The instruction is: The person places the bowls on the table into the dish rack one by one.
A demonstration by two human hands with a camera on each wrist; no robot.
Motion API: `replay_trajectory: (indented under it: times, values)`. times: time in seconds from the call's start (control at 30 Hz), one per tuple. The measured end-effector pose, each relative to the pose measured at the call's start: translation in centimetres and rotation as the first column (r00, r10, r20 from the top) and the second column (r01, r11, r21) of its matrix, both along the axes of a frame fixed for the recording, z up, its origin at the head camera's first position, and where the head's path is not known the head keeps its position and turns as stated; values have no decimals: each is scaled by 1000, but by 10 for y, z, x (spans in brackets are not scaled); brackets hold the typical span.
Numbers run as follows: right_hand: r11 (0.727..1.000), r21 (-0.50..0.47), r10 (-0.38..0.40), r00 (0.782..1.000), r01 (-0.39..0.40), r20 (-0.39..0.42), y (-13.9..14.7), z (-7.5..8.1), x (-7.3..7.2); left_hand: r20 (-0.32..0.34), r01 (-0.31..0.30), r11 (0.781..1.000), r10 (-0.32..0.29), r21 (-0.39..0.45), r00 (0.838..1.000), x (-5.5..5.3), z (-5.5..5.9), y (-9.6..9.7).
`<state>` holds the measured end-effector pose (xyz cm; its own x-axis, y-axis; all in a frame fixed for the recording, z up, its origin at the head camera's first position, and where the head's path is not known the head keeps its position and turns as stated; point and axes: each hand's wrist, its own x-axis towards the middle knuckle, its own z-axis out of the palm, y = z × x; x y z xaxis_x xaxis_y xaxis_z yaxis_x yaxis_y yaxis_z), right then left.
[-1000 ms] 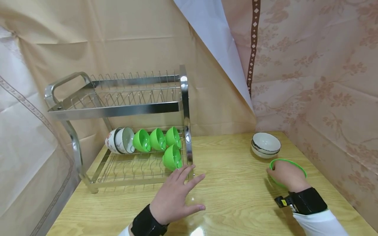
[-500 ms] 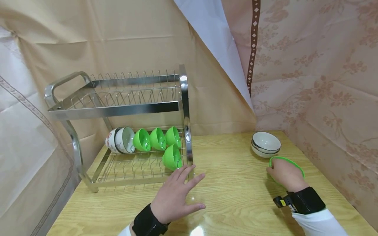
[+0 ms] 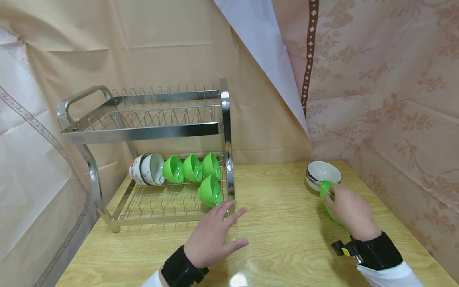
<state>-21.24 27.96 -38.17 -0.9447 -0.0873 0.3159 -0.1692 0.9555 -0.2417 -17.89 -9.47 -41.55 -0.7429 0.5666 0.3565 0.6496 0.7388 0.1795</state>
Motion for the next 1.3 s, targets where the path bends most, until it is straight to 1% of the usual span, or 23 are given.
replay_trajectory:
  times: [0.1,0.17,0.23,0.3,0.33,0.4,0.43,0.5,0.53,0.6,0.67,0.73,0.77,0.8,0.83,0.9,0.97,1.0,1.07,1.13,1.17,1.23,1.3]
  values:
    - [998,40,45,990,-40,-132,-13,7,6,34,-18,998,16,64,999,0,1,1]
    - [995,58,90,975,-80,-205,-23,9,11,75,-44,991,34,127,997,1,2,2]
    - [989,65,146,956,-134,-255,-35,9,16,135,-70,977,43,200,990,2,2,3]
    - [975,81,223,929,-208,-294,-49,6,21,218,-90,954,27,285,976,4,2,4]
    - [965,86,264,915,-249,-306,-57,5,24,265,-96,938,5,332,964,5,3,4]
    - [937,97,349,876,-337,-333,-72,1,30,365,-108,897,-63,429,929,6,3,6]
    - [917,101,396,851,-385,-344,-80,-2,33,410,-116,873,-101,474,907,7,3,6]
    - [870,114,485,795,-479,-363,-94,-6,39,487,-135,816,-194,562,852,6,3,8]
    - [841,120,530,761,-527,-373,-100,-8,43,516,-146,783,-246,605,820,6,3,9]
    - [774,145,614,676,-616,-408,-111,-13,48,555,-169,722,-338,671,760,5,3,11]
    - [699,180,687,579,-692,-438,-120,-17,53,582,-200,653,-442,731,683,4,2,12]
    - [620,213,745,483,-755,-460,-127,-21,56,602,-249,597,-514,762,611,3,1,12]
    - [588,227,766,444,-776,-466,-129,-22,57,612,-279,573,-543,771,575,3,1,12]
    - [561,233,783,417,-794,-462,-131,-23,58,622,-311,552,-569,774,539,3,1,12]
    - [539,236,796,397,-808,-457,-133,-24,59,627,-339,533,-593,776,505,3,0,13]
    - [518,239,810,381,-822,-445,-134,-26,61,639,-381,513,-621,769,454,2,-1,12]
    - [513,241,815,380,-824,-439,-135,-26,62,640,-413,494,-651,765,407,0,-3,10]
    - [512,241,816,378,-825,-437,-135,-27,62,640,-422,489,-663,763,388,-2,-4,9]
    - [510,247,819,378,-824,-432,-135,-27,62,637,-438,480,-684,760,355,-4,-6,7]
    - [507,255,823,374,-824,-427,-134,-27,62,633,-451,474,-706,756,319,-5,-6,4]
    - [508,257,824,377,-822,-424,-133,-26,62,629,-453,473,-717,756,301,-6,-6,4]
    - [509,253,825,382,-822,-417,-132,-26,62,626,-455,478,-735,751,260,-7,-5,2]
    - [508,254,825,381,-823,-417,-131,-25,62,621,-453,484,-751,749,223,-8,-4,0]
